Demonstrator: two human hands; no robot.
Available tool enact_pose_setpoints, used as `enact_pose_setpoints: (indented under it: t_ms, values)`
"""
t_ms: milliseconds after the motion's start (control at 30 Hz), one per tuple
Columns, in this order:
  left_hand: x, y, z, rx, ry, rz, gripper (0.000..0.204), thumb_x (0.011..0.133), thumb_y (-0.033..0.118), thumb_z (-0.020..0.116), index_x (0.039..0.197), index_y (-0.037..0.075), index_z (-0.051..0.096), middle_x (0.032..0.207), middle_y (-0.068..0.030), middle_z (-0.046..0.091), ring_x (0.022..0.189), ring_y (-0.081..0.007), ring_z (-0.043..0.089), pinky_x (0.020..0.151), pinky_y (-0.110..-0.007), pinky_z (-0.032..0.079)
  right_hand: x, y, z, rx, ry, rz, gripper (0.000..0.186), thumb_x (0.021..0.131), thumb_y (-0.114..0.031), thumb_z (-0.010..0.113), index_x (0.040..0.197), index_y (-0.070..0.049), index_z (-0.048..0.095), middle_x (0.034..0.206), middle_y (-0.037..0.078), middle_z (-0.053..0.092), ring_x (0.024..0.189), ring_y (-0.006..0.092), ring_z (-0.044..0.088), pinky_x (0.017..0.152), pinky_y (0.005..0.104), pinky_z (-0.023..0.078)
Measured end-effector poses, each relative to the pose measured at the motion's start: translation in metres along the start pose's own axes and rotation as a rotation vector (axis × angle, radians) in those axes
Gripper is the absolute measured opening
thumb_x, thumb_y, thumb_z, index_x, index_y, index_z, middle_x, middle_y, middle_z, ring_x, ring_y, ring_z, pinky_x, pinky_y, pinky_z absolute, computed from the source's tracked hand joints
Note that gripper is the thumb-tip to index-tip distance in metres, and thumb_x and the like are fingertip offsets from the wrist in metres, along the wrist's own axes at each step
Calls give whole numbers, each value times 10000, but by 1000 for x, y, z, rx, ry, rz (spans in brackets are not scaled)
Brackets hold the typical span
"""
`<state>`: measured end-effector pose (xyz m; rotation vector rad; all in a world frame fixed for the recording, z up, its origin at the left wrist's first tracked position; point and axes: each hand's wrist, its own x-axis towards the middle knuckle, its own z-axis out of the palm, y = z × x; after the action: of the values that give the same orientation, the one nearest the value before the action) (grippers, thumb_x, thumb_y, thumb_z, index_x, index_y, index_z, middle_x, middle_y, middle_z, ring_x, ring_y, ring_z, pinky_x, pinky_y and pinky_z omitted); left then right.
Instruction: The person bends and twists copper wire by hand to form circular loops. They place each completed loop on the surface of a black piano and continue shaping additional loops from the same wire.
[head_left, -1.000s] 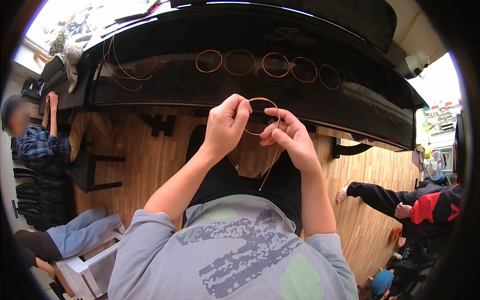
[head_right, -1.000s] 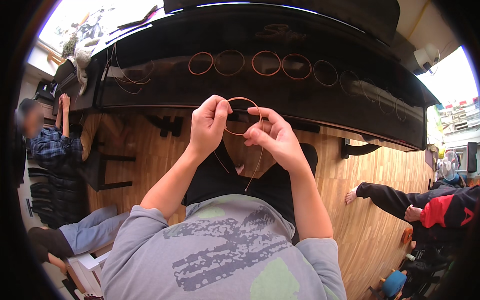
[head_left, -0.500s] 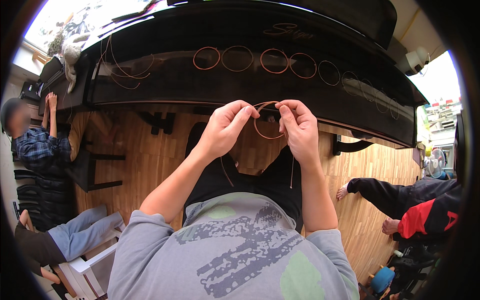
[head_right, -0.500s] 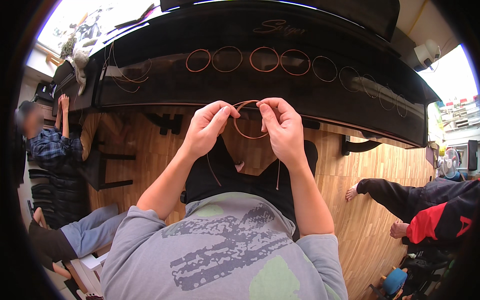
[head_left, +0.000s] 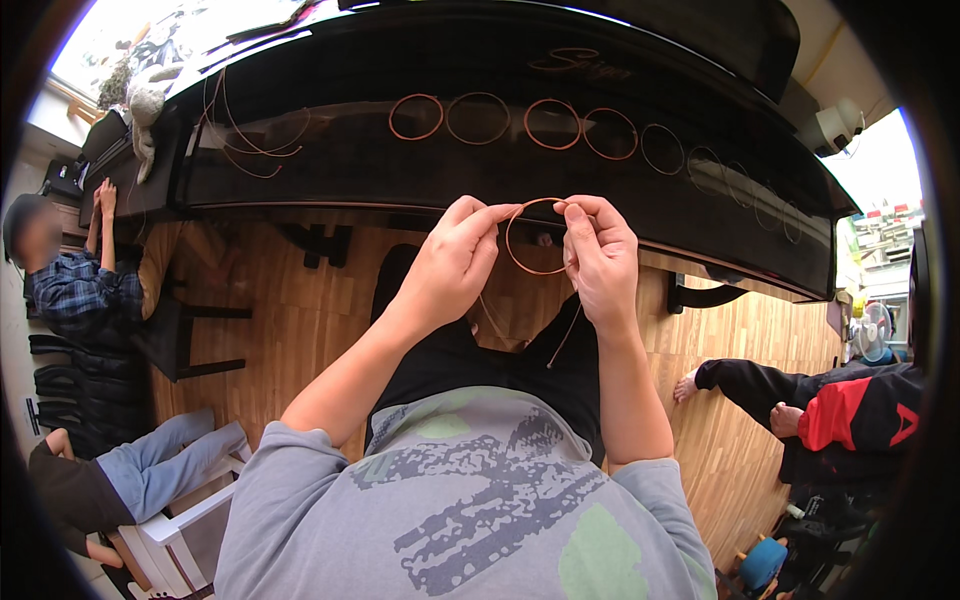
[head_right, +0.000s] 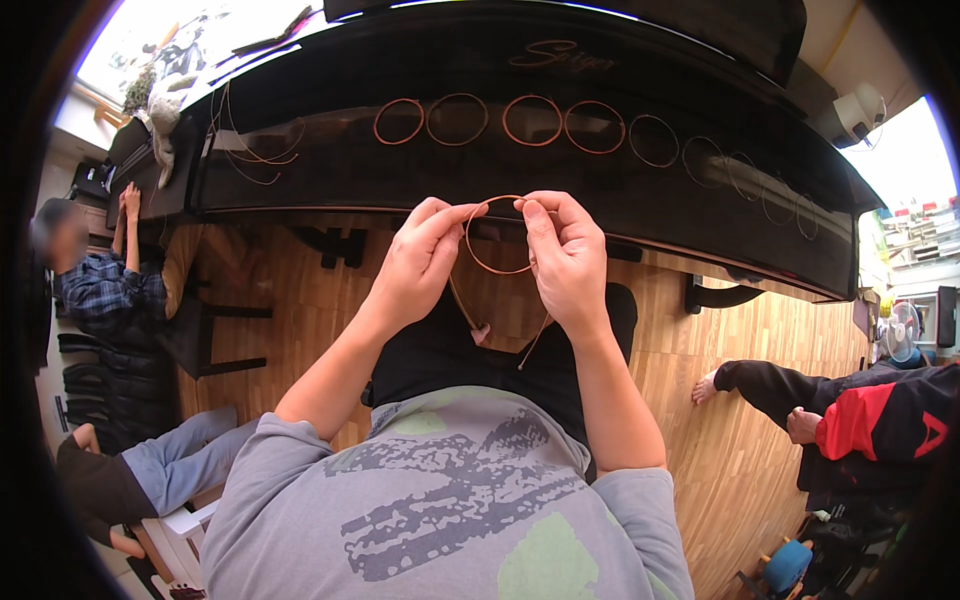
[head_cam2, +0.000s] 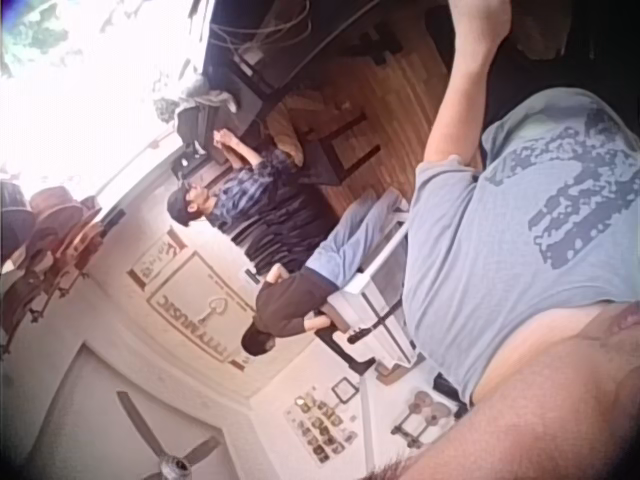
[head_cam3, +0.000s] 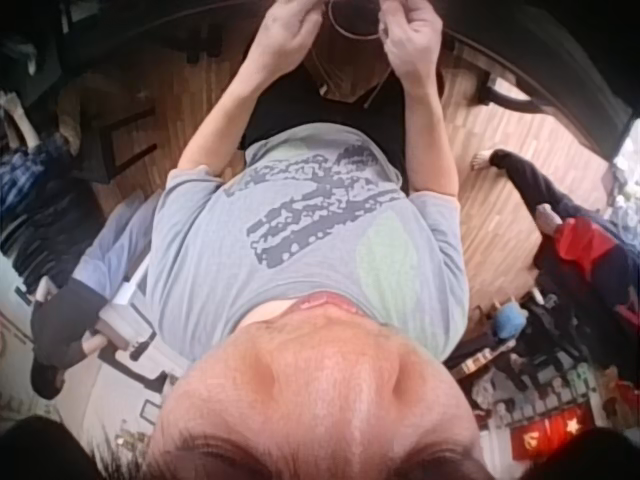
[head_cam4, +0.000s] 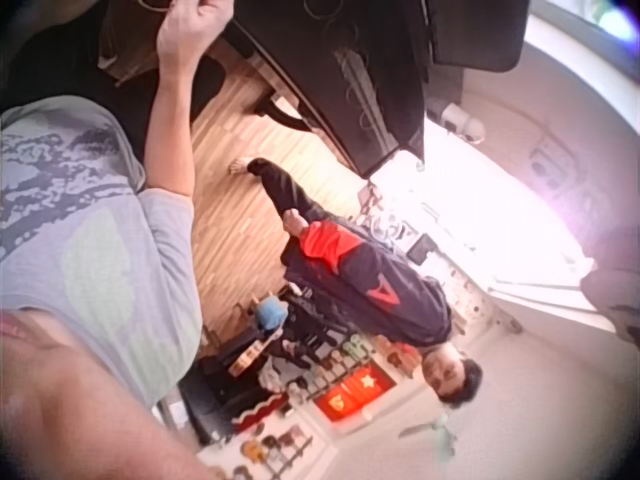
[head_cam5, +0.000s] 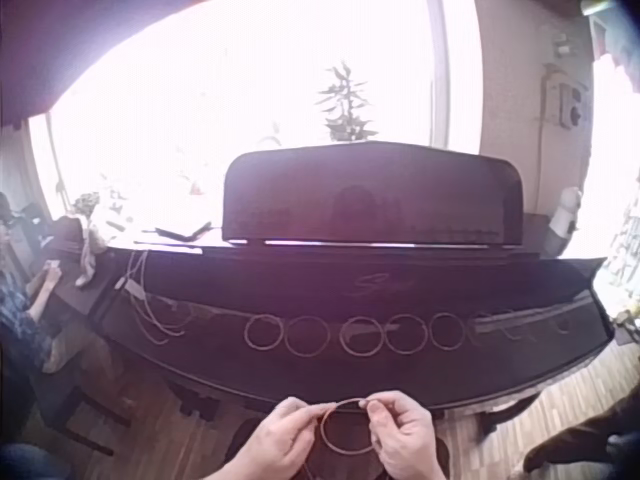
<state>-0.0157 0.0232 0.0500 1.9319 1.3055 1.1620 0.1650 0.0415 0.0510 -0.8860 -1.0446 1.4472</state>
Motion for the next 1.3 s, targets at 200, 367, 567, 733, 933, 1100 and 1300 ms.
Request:
enact_pose_setpoints:
  t_ms: [200,367,567,733,933,1100,1300]
  values:
    - [-7,-8,-5,191,-48,-30,245,891,-20,532,1117,-1,624,877,-98,578,759,-187,598,688,-283,482,3,3,-3,22,11,-32,144,993,-147,524,982,-28,604,608,-77,446,492,-15,350,430,165,261]
    - [-5,-16,-11,-119,-22,-181,132,920,8,523,1013,-25,610,846,-52,620,738,-126,632,692,-247,516,4,4,-4,7,27,-27,140,996,-145,517,980,-32,599,582,-79,422,476,-13,333,424,170,251]
    - [11,-12,-22,-455,226,-333,172,965,63,532,1087,-14,626,923,-86,662,835,-165,697,688,-249,581,2,5,-1,-20,-1,1,136,995,-139,515,982,-32,598,581,-83,412,472,-8,323,422,177,244]
    - [24,-14,-16,-598,381,-246,168,965,77,546,1086,-7,628,968,-100,659,907,-206,690,751,-308,602,-2,6,8,0,-37,38,134,995,-139,513,990,-34,595,579,-80,410,472,-6,326,420,179,251]
    - [37,-12,-11,-631,472,-168,161,970,94,546,1072,4,631,983,-93,657,933,-215,683,785,-315,595,-5,6,16,16,-76,87,135,996,-146,510,992,-38,591,580,-77,417,473,-3,338,420,177,260]
    - [42,-7,-3,-807,488,-197,157,970,111,548,1066,12,623,998,-97,656,949,-221,679,794,-325,597,-7,9,20,36,-74,97,134,995,-153,513,992,-44,590,581,-72,421,469,1,342,416,175,263]
    - [32,-1,5,-1158,209,-499,208,979,80,510,1176,25,549,998,-110,667,940,-243,691,780,-326,603,-4,6,18,9,-2,0,139,996,-157,512,991,-39,585,580,-52,446,457,10,371,411,178,295]
